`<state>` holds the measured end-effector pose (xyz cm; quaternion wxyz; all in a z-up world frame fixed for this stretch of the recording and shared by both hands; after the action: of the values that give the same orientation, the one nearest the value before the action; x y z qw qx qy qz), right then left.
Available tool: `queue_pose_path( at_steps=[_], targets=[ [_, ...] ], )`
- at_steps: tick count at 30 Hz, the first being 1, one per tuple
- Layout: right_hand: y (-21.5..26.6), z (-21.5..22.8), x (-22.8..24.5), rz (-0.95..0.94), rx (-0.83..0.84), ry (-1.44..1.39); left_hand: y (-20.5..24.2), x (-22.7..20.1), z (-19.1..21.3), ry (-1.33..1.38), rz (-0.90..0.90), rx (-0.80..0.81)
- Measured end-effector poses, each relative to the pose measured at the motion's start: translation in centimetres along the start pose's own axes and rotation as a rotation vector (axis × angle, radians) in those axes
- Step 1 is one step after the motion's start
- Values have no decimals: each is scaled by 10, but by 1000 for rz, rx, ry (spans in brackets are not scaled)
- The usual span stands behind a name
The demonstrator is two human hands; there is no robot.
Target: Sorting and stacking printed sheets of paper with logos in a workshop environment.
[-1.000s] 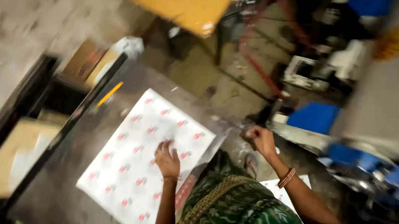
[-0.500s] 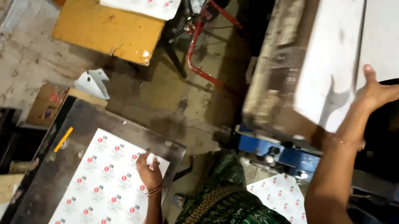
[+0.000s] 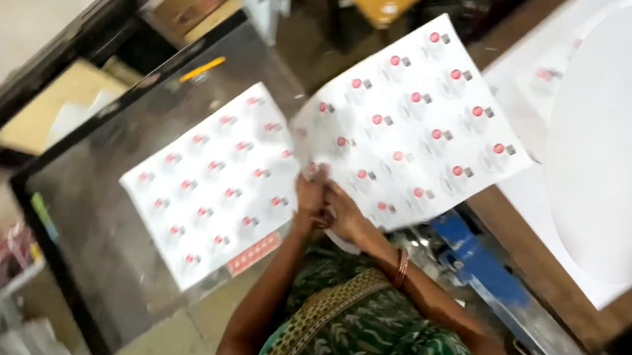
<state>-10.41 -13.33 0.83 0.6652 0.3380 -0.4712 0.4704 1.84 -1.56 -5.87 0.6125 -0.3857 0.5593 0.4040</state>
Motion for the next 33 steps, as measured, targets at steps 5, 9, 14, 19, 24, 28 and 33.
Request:
queue_pose_path(
  at_steps=[5, 9, 14, 19, 24, 28, 33],
  targets=[
    [-9, -15, 39, 188, 282, 167, -55, 115, 233, -1297, -532, -206],
    [-19, -31, 42, 167, 288, 324, -23, 68, 379, -594, -210, -443],
    [-11, -93, 10, 126, 361, 514, -21, 94, 487, -828, 430, -360],
    [-13, -83, 27, -45, 169, 715, -62, 60, 506, -901, 311, -497],
    [-8, -75, -7, -178, -29, 837, -116, 48, 502, -1007, 208, -179],
    [-13, -76, -6, -210, -77, 804, -129, 63, 499, -1181, 372, -101],
    [-4, -68, -5, -133, -133, 775, -126, 71, 497, -1108, 377, -83]
  ],
)
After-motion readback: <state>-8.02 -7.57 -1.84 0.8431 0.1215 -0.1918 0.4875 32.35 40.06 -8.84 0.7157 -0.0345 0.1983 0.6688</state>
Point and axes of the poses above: each hand's wrist, its own y-axis away from the middle knuckle, its own z-axis out of the back of the hand, x = y × z, the point moved 1 cm from there along -y, towards the middle knuckle
